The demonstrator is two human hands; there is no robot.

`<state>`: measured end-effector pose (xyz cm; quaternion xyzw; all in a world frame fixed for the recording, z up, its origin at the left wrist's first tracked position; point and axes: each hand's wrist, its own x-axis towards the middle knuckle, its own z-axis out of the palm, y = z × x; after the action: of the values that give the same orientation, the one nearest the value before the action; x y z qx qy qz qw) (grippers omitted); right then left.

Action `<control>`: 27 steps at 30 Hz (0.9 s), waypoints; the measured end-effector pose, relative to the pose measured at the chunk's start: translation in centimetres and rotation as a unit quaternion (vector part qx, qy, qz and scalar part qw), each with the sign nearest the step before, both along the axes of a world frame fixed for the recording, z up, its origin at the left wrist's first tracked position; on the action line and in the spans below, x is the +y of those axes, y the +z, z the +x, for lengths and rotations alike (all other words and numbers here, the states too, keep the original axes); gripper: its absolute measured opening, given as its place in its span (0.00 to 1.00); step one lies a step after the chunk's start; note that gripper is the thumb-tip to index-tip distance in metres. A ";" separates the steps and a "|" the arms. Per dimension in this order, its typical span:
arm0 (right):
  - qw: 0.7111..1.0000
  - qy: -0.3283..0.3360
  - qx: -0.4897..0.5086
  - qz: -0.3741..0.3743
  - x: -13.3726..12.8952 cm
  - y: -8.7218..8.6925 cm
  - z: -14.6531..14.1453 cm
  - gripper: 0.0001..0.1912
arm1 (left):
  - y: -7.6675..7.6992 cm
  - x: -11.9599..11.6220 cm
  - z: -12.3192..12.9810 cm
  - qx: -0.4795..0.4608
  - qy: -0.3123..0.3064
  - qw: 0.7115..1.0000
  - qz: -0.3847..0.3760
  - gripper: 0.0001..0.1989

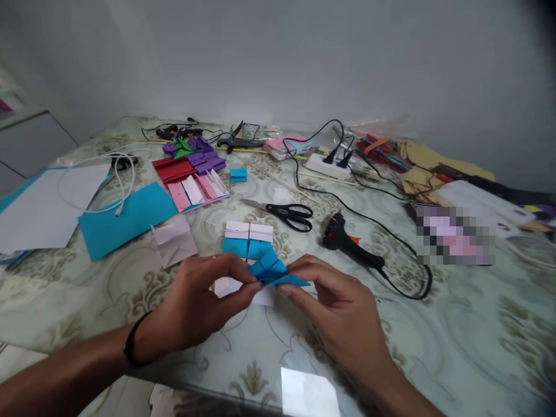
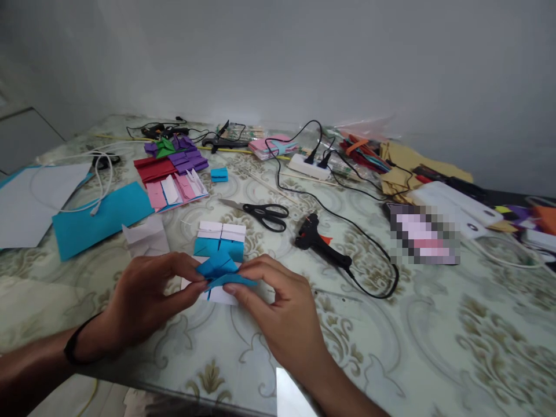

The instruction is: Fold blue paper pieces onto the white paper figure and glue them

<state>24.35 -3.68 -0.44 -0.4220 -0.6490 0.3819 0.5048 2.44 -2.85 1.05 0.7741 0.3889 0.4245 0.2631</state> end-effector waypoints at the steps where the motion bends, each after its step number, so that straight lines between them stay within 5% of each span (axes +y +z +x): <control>1: 1.000 -0.001 0.001 -0.005 0.0 0.0 0.0 0.04 | 0.0 0.0 0.0 -0.004 -0.003 1.000 -0.007 0.05; 10: 0.999 -0.015 0.036 0.022 0.2 0.2 0.3 0.07 | -0.1 0.5 -0.4 -0.052 -0.023 0.996 -0.067 0.03; 20: 0.999 -0.016 0.029 -0.029 0.4 -0.7 0.1 0.02 | -0.6 0.1 -0.5 -0.100 -0.017 0.993 -0.064 0.07; 27: 0.999 -0.003 -0.023 0.049 0.4 -0.1 0.3 0.04 | 1.1 0.9 -0.7 -0.011 -0.134 0.989 -0.059 0.11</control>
<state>24.66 -3.32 -0.56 -0.4073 -0.6772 0.3385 0.5109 1.69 -1.95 2.18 0.7977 0.3034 0.3703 0.3667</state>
